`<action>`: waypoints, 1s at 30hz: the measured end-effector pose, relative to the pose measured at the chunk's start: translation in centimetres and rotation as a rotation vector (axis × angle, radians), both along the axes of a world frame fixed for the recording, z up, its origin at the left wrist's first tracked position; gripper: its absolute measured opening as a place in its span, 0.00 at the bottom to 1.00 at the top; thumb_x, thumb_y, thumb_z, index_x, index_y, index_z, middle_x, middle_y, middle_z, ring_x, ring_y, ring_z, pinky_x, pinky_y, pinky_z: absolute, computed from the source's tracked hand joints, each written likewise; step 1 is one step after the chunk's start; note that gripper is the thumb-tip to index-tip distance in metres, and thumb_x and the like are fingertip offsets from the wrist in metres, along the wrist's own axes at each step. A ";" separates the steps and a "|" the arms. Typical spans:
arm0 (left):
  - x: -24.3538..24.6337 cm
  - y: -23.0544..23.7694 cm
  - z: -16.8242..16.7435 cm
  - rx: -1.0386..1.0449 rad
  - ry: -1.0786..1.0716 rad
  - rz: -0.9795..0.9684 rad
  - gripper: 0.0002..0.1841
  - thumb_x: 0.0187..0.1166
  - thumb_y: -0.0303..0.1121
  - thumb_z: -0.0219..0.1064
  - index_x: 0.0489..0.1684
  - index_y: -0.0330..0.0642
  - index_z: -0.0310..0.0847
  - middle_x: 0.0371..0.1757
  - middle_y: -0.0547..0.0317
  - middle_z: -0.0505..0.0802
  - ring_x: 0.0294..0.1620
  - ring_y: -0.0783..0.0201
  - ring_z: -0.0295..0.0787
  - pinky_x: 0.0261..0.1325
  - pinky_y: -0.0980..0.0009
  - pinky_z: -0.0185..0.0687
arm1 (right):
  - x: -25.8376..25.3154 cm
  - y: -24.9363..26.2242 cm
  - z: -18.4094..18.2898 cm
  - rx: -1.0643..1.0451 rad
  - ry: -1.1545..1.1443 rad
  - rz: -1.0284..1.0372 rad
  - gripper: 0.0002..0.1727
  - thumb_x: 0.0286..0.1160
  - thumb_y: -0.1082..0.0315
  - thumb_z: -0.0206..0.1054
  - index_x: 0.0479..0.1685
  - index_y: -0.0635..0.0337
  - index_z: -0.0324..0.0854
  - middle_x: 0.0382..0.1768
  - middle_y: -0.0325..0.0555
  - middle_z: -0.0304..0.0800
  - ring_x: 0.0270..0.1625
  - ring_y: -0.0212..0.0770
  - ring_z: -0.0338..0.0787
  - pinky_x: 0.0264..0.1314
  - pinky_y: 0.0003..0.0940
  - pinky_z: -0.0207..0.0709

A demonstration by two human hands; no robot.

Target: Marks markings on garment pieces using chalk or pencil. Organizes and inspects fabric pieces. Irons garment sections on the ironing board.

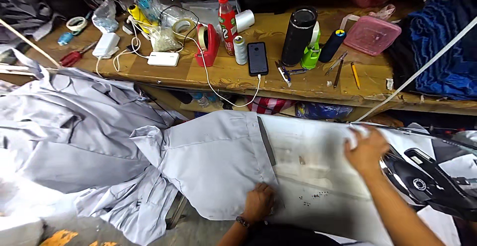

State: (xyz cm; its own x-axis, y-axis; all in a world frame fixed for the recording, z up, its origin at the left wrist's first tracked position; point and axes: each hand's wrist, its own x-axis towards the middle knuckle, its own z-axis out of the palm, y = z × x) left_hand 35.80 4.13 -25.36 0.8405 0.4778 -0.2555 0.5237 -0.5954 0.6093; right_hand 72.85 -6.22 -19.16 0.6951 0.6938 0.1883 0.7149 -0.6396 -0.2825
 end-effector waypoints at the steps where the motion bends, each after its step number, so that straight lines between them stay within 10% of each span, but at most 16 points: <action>1: 0.0 -0.2 -0.7 0.119 -0.095 0.025 0.13 0.77 0.38 0.69 0.49 0.42 0.92 0.59 0.49 0.94 0.65 0.45 0.89 0.65 0.46 0.85 | 2.3 -2.0 1.3 -0.039 -0.007 -0.105 0.30 0.79 0.54 0.63 0.76 0.62 0.79 0.80 0.82 0.65 0.82 0.87 0.61 0.74 0.89 0.51; 5: 0.0 -1.0 -4.2 0.421 -0.064 -0.105 0.38 0.83 0.58 0.53 0.85 0.38 0.71 0.88 0.45 0.73 0.89 0.37 0.64 0.84 0.32 0.57 | 6.2 -6.5 4.4 -0.319 0.238 -0.338 0.35 0.86 0.48 0.62 0.77 0.73 0.73 0.75 0.87 0.68 0.79 0.87 0.66 0.74 0.85 0.55; 11: -0.3 -0.5 -4.7 0.509 -0.027 -0.217 0.47 0.84 0.67 0.40 0.86 0.30 0.65 0.88 0.34 0.70 0.89 0.30 0.62 0.83 0.24 0.49 | 11.8 -10.5 5.7 -0.303 0.623 -0.093 0.32 0.84 0.52 0.68 0.83 0.54 0.71 0.56 0.72 0.89 0.53 0.72 0.90 0.58 0.73 0.78; 15: -0.1 -0.3 -4.5 0.508 -0.039 -0.221 0.50 0.83 0.70 0.36 0.87 0.29 0.63 0.88 0.32 0.68 0.90 0.30 0.59 0.83 0.24 0.46 | 12.4 -11.6 5.2 -0.214 0.853 -0.167 0.25 0.87 0.50 0.64 0.76 0.53 0.76 0.30 0.54 0.84 0.22 0.45 0.79 0.29 0.43 0.77; 22: -0.5 0.1 -4.5 0.535 -0.025 -0.241 0.49 0.82 0.68 0.37 0.88 0.31 0.62 0.89 0.33 0.67 0.90 0.31 0.60 0.83 0.25 0.46 | 10.4 -8.3 4.9 -0.187 0.858 -0.112 0.23 0.86 0.49 0.65 0.68 0.57 0.79 0.23 0.50 0.77 0.17 0.42 0.72 0.23 0.39 0.71; 30: -0.9 0.4 -2.4 0.246 0.087 -0.414 0.44 0.84 0.65 0.48 0.92 0.39 0.58 0.94 0.39 0.58 0.94 0.29 0.45 0.85 0.21 0.36 | 6.8 -1.0 4.9 -0.177 0.975 -0.078 0.31 0.90 0.47 0.59 0.85 0.53 0.65 0.29 0.54 0.82 0.18 0.43 0.78 0.22 0.39 0.78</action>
